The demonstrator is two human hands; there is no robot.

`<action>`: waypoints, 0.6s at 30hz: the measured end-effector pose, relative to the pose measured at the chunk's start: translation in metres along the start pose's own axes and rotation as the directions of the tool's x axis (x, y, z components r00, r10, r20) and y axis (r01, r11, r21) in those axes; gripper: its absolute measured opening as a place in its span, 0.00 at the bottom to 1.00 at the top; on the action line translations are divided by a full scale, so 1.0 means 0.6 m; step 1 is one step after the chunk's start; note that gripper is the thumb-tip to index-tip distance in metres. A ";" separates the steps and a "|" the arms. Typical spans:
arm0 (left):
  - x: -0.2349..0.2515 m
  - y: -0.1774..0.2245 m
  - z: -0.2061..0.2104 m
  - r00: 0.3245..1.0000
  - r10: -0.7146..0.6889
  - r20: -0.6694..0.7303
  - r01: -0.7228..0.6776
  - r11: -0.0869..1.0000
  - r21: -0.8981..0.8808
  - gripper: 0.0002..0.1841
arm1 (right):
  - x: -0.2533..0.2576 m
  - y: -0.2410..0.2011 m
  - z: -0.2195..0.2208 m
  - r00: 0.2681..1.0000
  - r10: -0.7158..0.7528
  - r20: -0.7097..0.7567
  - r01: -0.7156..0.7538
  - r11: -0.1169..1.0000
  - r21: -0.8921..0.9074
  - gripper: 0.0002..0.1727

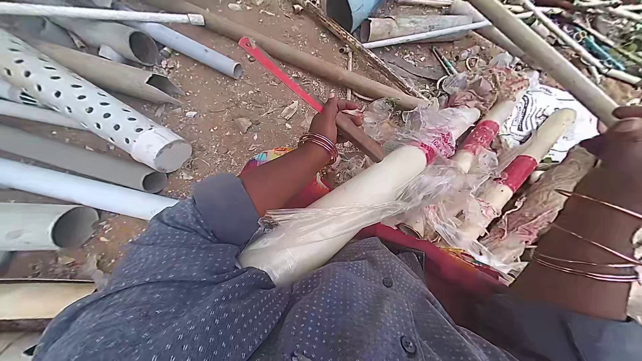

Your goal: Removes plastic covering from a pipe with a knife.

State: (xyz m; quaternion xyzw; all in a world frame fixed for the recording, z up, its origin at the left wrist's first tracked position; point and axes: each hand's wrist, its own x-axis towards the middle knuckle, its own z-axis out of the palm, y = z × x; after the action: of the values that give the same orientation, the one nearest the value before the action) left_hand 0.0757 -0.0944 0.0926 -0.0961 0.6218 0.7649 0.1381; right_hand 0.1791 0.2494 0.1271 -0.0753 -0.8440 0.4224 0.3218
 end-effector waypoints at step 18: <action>-0.014 0.011 -0.004 0.993 0.061 0.101 -0.065 0.997 0.033 0.35 | -0.251 -0.201 0.235 0.472 -0.712 0.521 0.772 0.619 0.147 0.24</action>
State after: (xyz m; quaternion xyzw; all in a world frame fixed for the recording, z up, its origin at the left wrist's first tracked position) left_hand 0.0814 -0.0989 0.1010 -0.0357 0.6307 0.7613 0.1464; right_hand 0.2289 0.0195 0.0850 0.4006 -0.8670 0.1972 0.2210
